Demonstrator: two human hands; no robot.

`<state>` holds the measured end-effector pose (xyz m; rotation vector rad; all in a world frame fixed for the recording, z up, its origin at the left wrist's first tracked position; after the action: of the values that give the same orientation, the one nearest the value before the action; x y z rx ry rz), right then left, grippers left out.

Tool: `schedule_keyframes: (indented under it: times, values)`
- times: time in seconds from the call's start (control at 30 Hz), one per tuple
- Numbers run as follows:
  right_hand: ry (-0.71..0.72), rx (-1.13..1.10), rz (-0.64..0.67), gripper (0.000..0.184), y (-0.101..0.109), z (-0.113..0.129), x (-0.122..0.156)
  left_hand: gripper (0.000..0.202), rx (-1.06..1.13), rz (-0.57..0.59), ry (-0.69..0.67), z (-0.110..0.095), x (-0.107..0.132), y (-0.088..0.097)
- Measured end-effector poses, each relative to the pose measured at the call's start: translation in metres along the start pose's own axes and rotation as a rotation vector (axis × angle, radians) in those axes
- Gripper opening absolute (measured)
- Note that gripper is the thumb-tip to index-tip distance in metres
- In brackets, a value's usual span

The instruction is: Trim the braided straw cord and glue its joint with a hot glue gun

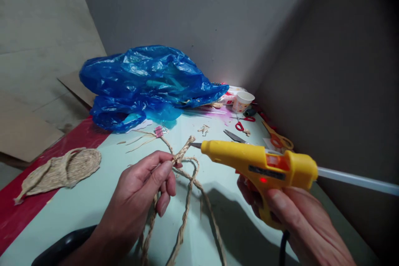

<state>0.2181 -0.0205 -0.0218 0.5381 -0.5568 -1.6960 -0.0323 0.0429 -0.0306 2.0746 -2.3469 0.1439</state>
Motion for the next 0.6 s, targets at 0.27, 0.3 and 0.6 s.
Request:
schedule_keyframes:
  times: [0.27,0.3,0.6]
  values:
    - [-0.041,0.007,0.060,0.036,-0.003,-0.008,0.002,0.016,0.008,0.011,-0.026,-0.001,-0.001,-0.001]
    - [-0.040,0.003,0.051,0.037,-0.002,-0.007,0.001,0.017,0.005,0.011,-0.028,-0.001,-0.001,-0.001]
    - [0.017,0.016,-0.046,0.036,0.006,0.000,-0.004,0.019,0.015,-0.002,-0.019,0.000,0.000,-0.001]
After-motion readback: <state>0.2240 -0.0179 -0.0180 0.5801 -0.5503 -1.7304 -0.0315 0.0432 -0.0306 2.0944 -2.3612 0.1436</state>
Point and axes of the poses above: each hand's wrist, its own x-axis away from the middle knuckle, its own y-axis out of the back of the hand, z = x × y, the point moved 5 cm from there along -x, towards the middle knuckle, and after that the axes turned 9 degrees about -y, right-handed, at the moved point
